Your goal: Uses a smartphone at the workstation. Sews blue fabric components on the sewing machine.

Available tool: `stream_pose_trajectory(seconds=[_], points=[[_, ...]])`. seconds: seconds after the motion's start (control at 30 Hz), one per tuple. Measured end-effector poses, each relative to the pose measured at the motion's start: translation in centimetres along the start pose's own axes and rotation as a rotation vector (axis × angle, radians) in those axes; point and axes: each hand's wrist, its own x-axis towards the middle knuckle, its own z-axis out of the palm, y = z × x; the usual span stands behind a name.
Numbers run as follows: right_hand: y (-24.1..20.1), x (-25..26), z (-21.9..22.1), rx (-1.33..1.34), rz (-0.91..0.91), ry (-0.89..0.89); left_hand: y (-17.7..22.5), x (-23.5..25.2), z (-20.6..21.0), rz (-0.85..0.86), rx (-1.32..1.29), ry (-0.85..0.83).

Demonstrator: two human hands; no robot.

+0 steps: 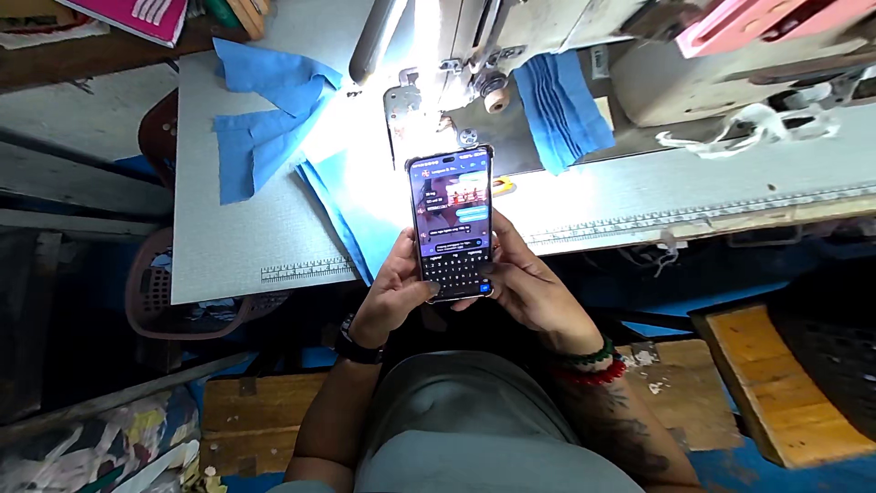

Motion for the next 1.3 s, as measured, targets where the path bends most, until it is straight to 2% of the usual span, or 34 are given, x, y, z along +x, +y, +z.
stream_pose_trajectory(seconds=[0.47, 0.6, 0.77, 1.03, 1.3], points=[[0.2, -0.1, -0.1, -0.048, -0.016, -0.033, -0.8, 0.7, 1.6, 0.039, 0.098, 0.183], [0.2, -0.2, -0.2, -0.019, -0.005, -0.019, -0.4, 0.3, 0.6, -0.036, 0.034, 0.099], [0.0, -0.3, -0.2, 0.021, -0.001, -0.019, 0.0, 0.2, -0.2, -0.042, -0.026, -0.006], [0.1, -0.3, -0.4, 0.027, -0.001, -0.034, 0.1, 0.1, -0.4, -0.043, -0.025, -0.036], [0.6, 0.0, 1.1, -0.176, -0.067, 0.184, -0.1, 0.0, 1.0, -0.011, 0.022, -0.054]])
